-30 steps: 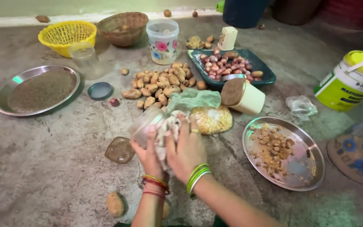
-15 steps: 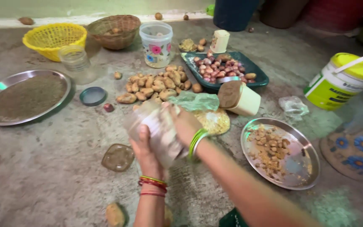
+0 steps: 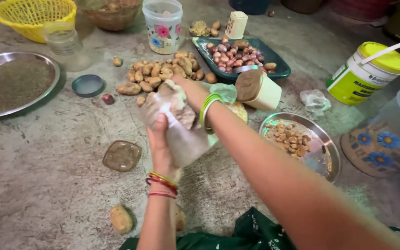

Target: The person sits on the floor and organizes groceries by transferring a yellow grain from a plastic bag into a small plastic container, then wiping and closing the container. They also wipe the exterior of a second container with a cloth.

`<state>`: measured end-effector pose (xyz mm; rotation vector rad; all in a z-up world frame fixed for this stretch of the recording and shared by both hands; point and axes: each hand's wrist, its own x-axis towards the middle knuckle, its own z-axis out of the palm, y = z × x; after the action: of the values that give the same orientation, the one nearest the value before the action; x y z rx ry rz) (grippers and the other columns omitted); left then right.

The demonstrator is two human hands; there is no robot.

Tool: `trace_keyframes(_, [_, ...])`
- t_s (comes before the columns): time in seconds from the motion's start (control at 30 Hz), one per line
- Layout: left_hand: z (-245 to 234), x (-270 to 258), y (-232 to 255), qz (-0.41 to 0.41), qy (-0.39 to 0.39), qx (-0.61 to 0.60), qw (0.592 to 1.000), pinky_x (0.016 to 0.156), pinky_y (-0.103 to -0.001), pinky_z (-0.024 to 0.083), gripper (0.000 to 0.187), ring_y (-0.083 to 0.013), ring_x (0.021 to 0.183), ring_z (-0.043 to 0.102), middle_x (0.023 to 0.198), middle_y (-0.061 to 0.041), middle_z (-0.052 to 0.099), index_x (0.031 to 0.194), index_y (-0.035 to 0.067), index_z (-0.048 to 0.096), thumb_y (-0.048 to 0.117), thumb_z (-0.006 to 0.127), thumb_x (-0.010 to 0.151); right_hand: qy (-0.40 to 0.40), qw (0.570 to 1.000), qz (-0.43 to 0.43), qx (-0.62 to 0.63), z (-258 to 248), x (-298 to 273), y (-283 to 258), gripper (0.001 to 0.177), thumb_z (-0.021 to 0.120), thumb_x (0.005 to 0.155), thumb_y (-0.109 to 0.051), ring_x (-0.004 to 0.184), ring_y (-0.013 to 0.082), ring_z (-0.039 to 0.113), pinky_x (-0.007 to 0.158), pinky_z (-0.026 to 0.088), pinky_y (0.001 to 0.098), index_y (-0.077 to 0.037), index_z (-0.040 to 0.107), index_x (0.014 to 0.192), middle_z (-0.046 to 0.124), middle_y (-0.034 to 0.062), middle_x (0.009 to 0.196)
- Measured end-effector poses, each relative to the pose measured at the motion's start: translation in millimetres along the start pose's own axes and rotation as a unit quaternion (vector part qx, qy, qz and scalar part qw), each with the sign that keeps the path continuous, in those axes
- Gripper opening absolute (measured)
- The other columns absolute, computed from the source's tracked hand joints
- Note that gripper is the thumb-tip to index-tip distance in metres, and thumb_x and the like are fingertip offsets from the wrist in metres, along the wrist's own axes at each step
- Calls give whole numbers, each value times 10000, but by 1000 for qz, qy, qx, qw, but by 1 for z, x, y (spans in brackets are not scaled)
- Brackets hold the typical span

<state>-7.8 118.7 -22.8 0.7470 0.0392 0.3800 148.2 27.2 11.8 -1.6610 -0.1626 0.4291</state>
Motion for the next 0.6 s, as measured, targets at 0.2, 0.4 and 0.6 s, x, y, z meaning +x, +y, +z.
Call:
trace_keyframes(0.2, [-37, 17, -32, 63, 71, 33, 995, 1020, -413, 525, 758, -250, 1233, 596, 1428, -127, 539, 1508, 78, 329, 417, 678, 927, 230, 854, -153, -441, 81, -117, -28, 529, 490, 957, -376, 1000, 462, 660, 857, 532, 514, -176, 538, 1444, 560, 309, 1294])
trace_keyframes(0.4, [-51, 16, -27, 78, 51, 78, 993, 1027, -312, 501, 566, -171, 1211, 605, 1367, -70, 600, 1432, 60, 492, 391, 637, 995, 202, 863, -177, -428, 53, -74, -11, 449, 422, 1031, -430, 1007, 438, 669, 878, 537, 526, -152, 629, 1316, 627, 251, 1206])
trace_keyframes(0.6, [-32, 19, 6, -33, 88, 38, 995, 880, -327, 446, 496, -166, 971, 540, 1094, -41, 590, 1286, -1, 624, 430, 637, 1041, 128, 985, -107, -39, -17, -13, 68, 518, 401, 1133, -467, 914, 289, 646, 802, 505, 447, -30, 650, 1255, 676, 136, 1035])
